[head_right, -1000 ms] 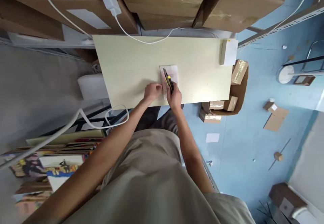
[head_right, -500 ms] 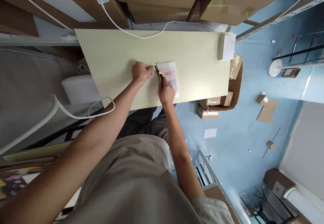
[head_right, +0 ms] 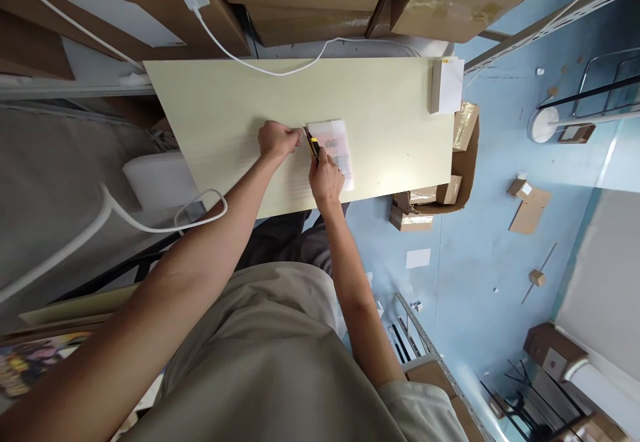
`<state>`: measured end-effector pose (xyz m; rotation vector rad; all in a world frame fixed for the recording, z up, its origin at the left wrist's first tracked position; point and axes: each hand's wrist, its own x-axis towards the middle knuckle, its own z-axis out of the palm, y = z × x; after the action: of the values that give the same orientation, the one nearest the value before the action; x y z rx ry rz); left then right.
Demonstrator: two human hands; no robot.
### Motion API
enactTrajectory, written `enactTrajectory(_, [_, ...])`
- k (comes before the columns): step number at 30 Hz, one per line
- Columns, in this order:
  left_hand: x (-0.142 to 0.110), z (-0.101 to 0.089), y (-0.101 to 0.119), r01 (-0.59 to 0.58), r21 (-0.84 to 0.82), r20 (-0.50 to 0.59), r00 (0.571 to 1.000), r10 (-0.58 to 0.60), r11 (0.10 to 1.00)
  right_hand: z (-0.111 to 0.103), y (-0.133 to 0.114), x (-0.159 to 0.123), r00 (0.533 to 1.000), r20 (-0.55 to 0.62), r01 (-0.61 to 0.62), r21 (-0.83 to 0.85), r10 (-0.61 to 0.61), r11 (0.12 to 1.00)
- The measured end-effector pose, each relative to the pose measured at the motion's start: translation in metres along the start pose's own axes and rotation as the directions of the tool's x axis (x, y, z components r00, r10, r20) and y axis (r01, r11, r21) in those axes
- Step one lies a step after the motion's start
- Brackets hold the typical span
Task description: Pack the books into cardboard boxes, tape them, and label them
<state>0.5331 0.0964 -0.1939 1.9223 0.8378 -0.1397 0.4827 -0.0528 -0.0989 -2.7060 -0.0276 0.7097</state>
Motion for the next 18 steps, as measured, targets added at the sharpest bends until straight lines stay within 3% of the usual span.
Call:
enactTrajectory(3, [0.001,0.0,0.001,0.083,-0.023,0.03,0.996,-0.083,0.996,-0.003,-0.002,-0.01,0.999,0.024,-0.021,-0.033,0.022,0.999])
enactTrajectory(9, [0.005,0.001,0.0,0.123,-0.003,0.066,0.99,-0.123,0.992,-0.006,0.001,-0.034,0.998,0.045,-0.047,-0.067,0.05,0.997])
enactTrajectory(18, [0.003,-0.003,0.005,0.119,-0.042,0.085,0.99,-0.115,0.992,-0.007,0.024,-0.09,0.986,0.117,-0.104,-0.127,0.119,0.986])
